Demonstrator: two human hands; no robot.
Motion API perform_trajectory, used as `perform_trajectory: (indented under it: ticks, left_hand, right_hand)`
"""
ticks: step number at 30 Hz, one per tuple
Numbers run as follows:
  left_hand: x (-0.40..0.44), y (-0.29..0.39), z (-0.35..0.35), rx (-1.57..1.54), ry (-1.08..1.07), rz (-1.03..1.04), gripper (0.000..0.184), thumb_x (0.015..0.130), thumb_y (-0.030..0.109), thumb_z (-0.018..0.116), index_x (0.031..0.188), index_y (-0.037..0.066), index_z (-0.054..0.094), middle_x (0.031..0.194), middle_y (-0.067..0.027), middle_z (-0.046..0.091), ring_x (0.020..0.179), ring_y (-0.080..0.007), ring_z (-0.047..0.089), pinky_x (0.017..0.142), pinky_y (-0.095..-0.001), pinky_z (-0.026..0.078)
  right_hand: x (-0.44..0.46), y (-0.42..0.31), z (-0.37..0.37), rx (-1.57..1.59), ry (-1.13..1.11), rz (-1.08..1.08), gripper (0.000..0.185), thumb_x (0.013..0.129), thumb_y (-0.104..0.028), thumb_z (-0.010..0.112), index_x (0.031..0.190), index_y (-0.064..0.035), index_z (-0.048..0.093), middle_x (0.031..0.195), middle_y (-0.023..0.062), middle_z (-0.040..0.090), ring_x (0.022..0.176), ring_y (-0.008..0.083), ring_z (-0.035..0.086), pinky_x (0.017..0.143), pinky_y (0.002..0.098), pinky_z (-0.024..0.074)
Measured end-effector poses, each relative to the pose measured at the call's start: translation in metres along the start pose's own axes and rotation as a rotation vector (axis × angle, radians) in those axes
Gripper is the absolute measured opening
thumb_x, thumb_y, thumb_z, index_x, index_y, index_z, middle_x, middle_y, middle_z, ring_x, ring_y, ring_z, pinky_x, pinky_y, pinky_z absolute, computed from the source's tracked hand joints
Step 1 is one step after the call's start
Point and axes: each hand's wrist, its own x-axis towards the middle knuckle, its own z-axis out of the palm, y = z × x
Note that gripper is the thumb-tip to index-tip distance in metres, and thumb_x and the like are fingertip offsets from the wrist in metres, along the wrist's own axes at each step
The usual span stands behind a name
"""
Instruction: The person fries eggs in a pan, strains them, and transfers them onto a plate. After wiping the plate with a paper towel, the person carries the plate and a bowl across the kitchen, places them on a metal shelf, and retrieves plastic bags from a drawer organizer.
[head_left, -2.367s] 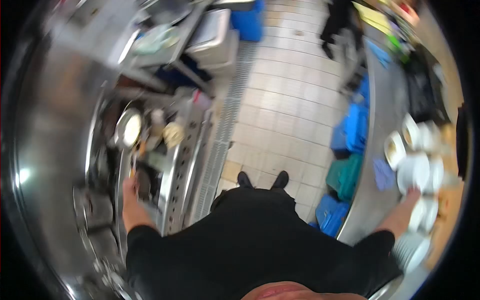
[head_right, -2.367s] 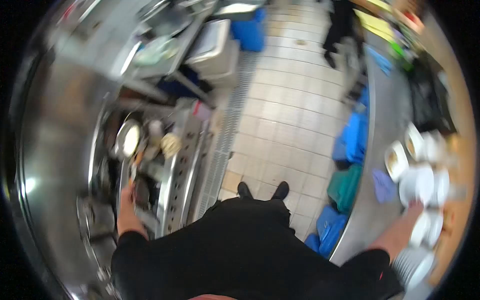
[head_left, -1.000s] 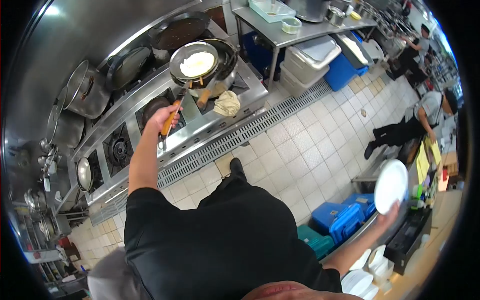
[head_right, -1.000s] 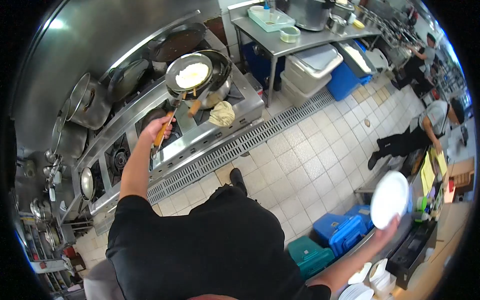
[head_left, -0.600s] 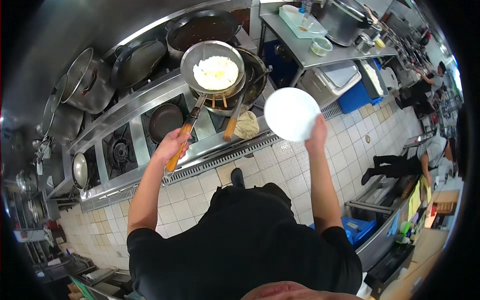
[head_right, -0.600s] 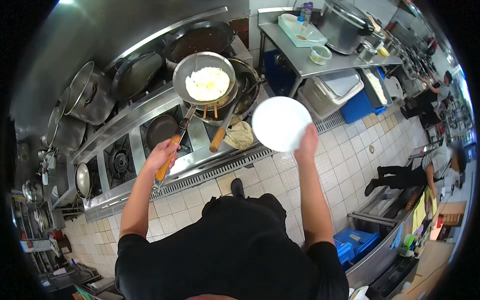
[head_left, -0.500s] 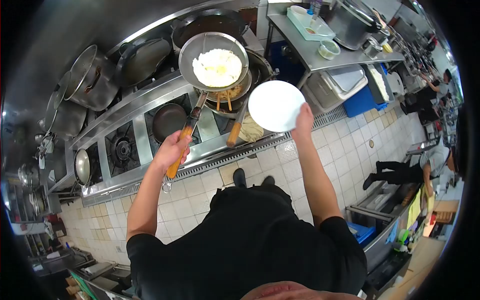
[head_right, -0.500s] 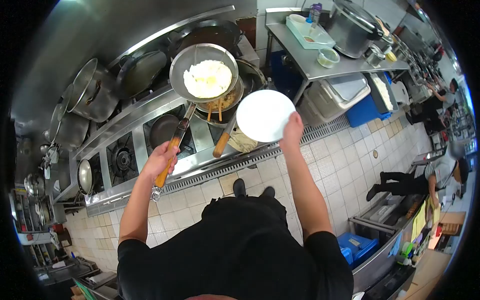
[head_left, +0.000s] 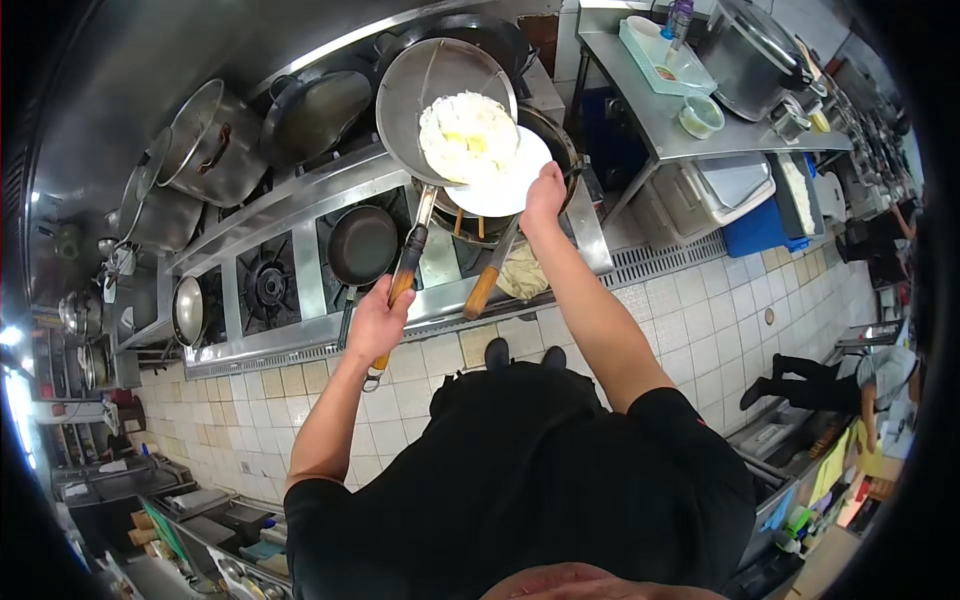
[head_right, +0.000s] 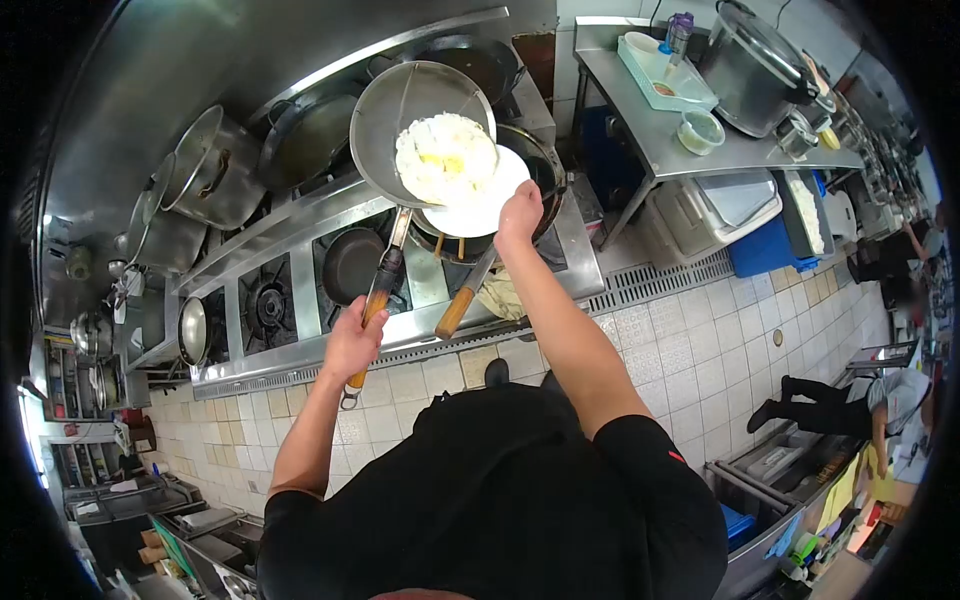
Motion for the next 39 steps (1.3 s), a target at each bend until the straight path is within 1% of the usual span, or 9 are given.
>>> perform_trajectory:
  ticks: [6,9,16,21,25,30,31,35,39]
  left_hand:
    - [0.000,0.013,-0.009,0.200,0.081,0.144,0.027,0.091,0.028,0.057,0.093,0.002,0.049,0.069,-0.0220,0.057,0.068,-0.0436,0.057,0.060,-0.0452,0.044]
    - [0.000,0.019,-0.014,0.236,0.087,0.058,0.028,0.090,0.029,0.058,0.094,0.002,0.049,0.071,-0.0243,0.058,0.072,-0.0462,0.057,0.061,-0.0478,0.043]
    - [0.010,0.017,-0.020,0.371,0.225,0.155,0.026,0.090,0.027,0.058,0.092,0.003,0.049,0.069,-0.0240,0.060,0.070,-0.0455,0.059,0.060,-0.0511,0.044]
    - [0.024,0.014,-0.032,0.460,0.310,0.179,0.024,0.090,0.027,0.058,0.093,0.005,0.049,0.068,-0.0223,0.061,0.068,-0.0446,0.060,0.059,-0.0511,0.045]
    - [0.036,0.015,-0.041,0.326,0.259,0.213,0.023,0.090,0.027,0.058,0.097,0.006,0.052,0.069,-0.0225,0.061,0.069,-0.0443,0.060,0.059,-0.0491,0.046]
    - [0.060,0.019,-0.067,0.123,0.183,0.223,0.025,0.090,0.022,0.059,0.109,0.006,0.055,0.074,-0.0197,0.064,0.069,-0.0406,0.063,0.061,-0.0438,0.048]
    - [0.057,0.034,-0.074,0.023,0.057,0.076,0.033,0.089,0.014,0.059,0.121,0.007,0.054,0.086,-0.0174,0.067,0.078,-0.0354,0.066,0.070,-0.0402,0.049]
    - [0.075,0.010,-0.073,0.142,0.157,0.489,0.054,0.085,0.007,0.060,0.137,0.015,0.046,0.109,-0.0172,0.064,0.100,-0.0322,0.062,0.086,-0.0367,0.047]
    - [0.079,0.017,-0.073,0.420,0.201,0.408,0.057,0.081,0.005,0.059,0.135,0.019,0.049,0.103,-0.0171,0.063,0.095,-0.0380,0.060,0.084,-0.0439,0.048]
  right_hand:
    - [0.015,0.006,0.008,0.094,-0.063,0.055,0.036,0.101,-0.029,0.037,0.107,0.0002,0.057,0.105,0.0063,0.062,0.094,0.0155,0.057,0.084,0.0312,0.0454]
    - [0.019,0.010,0.009,0.123,-0.112,0.040,0.038,0.102,-0.028,0.035,0.116,0.0017,0.053,0.114,0.0102,0.061,0.101,0.0204,0.060,0.087,0.0338,0.0480]
    - [0.026,0.014,0.012,0.217,-0.182,0.063,0.041,0.103,-0.027,0.028,0.126,0.0016,0.048,0.124,0.0139,0.057,0.108,0.0251,0.059,0.093,0.0367,0.0482]
    - [0.018,0.009,0.010,0.298,-0.239,0.089,0.040,0.102,-0.025,0.029,0.122,0.0034,0.049,0.119,0.0139,0.058,0.106,0.0236,0.059,0.091,0.0361,0.0482]
    - [0.016,0.008,0.003,0.287,-0.280,0.097,0.048,0.103,-0.031,0.022,0.132,0.0016,0.042,0.131,0.0162,0.052,0.118,0.0283,0.054,0.101,0.0400,0.0431]
    - [0.007,-0.012,-0.023,0.293,-0.263,0.133,0.045,0.103,-0.030,0.027,0.127,0.0032,0.046,0.125,0.0157,0.056,0.110,0.0276,0.058,0.096,0.0389,0.0471]
    - [0.005,-0.016,-0.035,0.283,-0.263,0.126,0.046,0.102,-0.030,0.027,0.128,0.0036,0.046,0.126,0.0156,0.056,0.110,0.0275,0.058,0.096,0.0388,0.0470]
    - [-0.029,-0.045,-0.078,0.229,-0.227,0.135,0.051,0.102,-0.033,0.028,0.133,0.0057,0.040,0.134,0.0186,0.049,0.120,0.0309,0.052,0.102,0.0412,0.0422]
    - [-0.065,-0.070,-0.118,0.274,-0.174,0.149,0.050,0.102,-0.032,0.031,0.132,0.0064,0.040,0.134,0.0197,0.049,0.119,0.0320,0.052,0.102,0.0426,0.0424]
